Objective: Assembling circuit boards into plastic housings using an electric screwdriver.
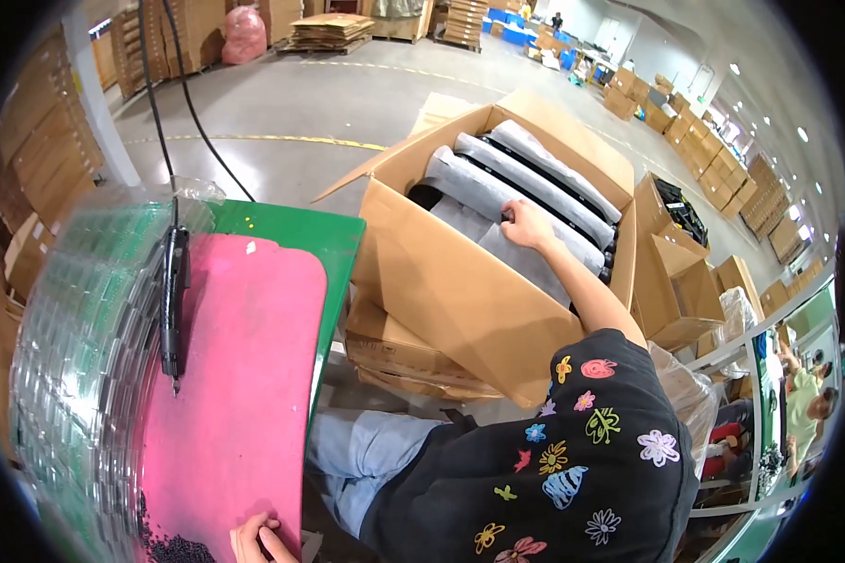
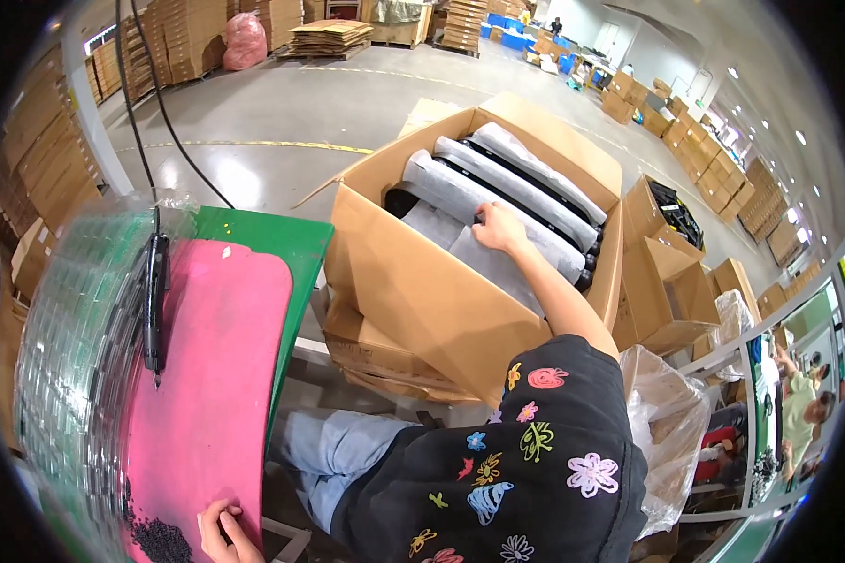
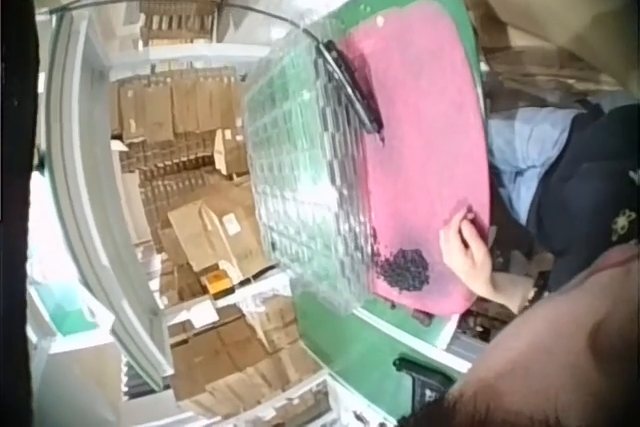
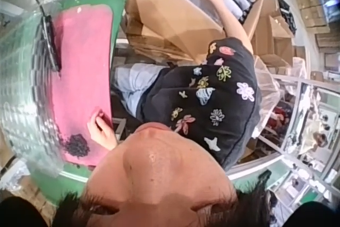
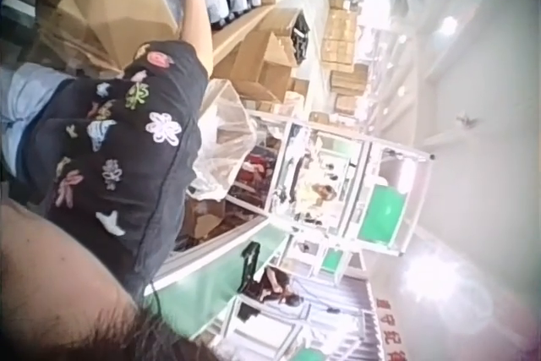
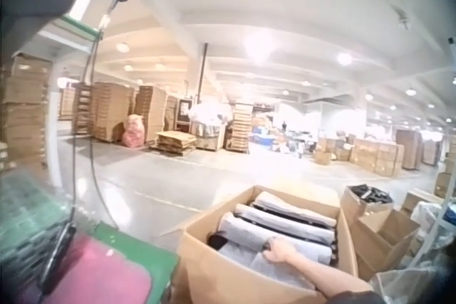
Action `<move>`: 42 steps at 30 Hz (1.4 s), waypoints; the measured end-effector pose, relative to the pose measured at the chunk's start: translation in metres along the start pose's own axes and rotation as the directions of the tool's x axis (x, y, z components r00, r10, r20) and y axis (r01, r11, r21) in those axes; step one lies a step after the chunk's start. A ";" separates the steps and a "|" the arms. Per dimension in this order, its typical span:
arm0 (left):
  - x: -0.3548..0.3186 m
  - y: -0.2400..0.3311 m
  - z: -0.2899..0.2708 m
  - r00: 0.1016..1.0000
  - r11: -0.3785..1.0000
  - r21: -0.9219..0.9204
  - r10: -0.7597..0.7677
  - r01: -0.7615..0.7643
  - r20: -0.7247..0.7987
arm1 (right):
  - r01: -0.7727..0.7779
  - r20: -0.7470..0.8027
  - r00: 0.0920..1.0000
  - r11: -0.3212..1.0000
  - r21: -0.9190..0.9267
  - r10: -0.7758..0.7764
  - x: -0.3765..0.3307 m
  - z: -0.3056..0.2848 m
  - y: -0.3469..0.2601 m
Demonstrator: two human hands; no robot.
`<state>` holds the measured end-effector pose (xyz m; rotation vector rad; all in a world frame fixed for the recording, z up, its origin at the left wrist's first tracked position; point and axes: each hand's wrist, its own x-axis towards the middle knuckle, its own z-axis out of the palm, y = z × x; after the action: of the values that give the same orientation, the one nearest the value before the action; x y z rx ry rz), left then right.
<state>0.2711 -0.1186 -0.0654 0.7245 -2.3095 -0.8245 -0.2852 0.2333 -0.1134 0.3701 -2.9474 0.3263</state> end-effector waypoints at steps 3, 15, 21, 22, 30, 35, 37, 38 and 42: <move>-0.002 -0.002 -0.001 0.999 0.999 -0.013 0.036 -0.036 -0.017 | -0.025 0.083 0.996 0.991 -0.135 0.036 -0.015 0.007 -0.035; -0.002 0.001 0.001 0.985 0.990 -0.003 0.139 -0.140 -0.101 | 0.014 0.197 0.979 0.943 -0.331 0.055 -0.025 0.011 -0.047; -0.003 -0.004 0.000 0.979 0.982 0.044 0.188 -0.185 -0.080 | -0.216 -0.400 0.903 0.971 -0.106 0.157 -0.002 -0.118 -0.025; -0.003 -0.004 0.001 0.980 0.982 0.038 0.185 -0.182 -0.069 | 0.004 -0.551 0.828 0.983 -0.186 -0.107 0.000 -0.145 -0.018; 0.003 -0.002 0.006 0.939 0.981 -0.075 0.150 -0.181 -0.309 | 0.727 -0.447 0.555 0.670 -0.151 -0.702 -0.051 -0.250 -0.209; -0.004 0.022 -0.028 0.844 0.995 -0.073 0.021 -0.071 -0.536 | 0.993 -0.092 0.116 0.114 0.023 -0.989 -0.095 -0.158 -0.349; 0.020 0.039 -0.049 0.893 0.982 0.190 0.089 -0.003 -0.442 | 0.999 0.002 -0.044 -0.044 -0.010 -0.999 -0.108 -0.121 -0.384; 0.033 0.039 -0.057 0.931 0.957 0.288 0.133 -0.032 -0.341 | 0.993 0.036 -0.116 -0.116 -0.010 -0.993 -0.110 -0.100 -0.399; 0.072 0.004 -0.065 0.993 0.869 0.486 0.117 -0.090 -0.026 | 0.968 0.083 -0.239 -0.230 0.096 -0.968 -0.136 -0.070 -0.462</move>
<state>0.2638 -0.1869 0.0033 0.8063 -2.5030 -0.1609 -0.0258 -0.1569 0.0205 2.5698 -1.5496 -0.0111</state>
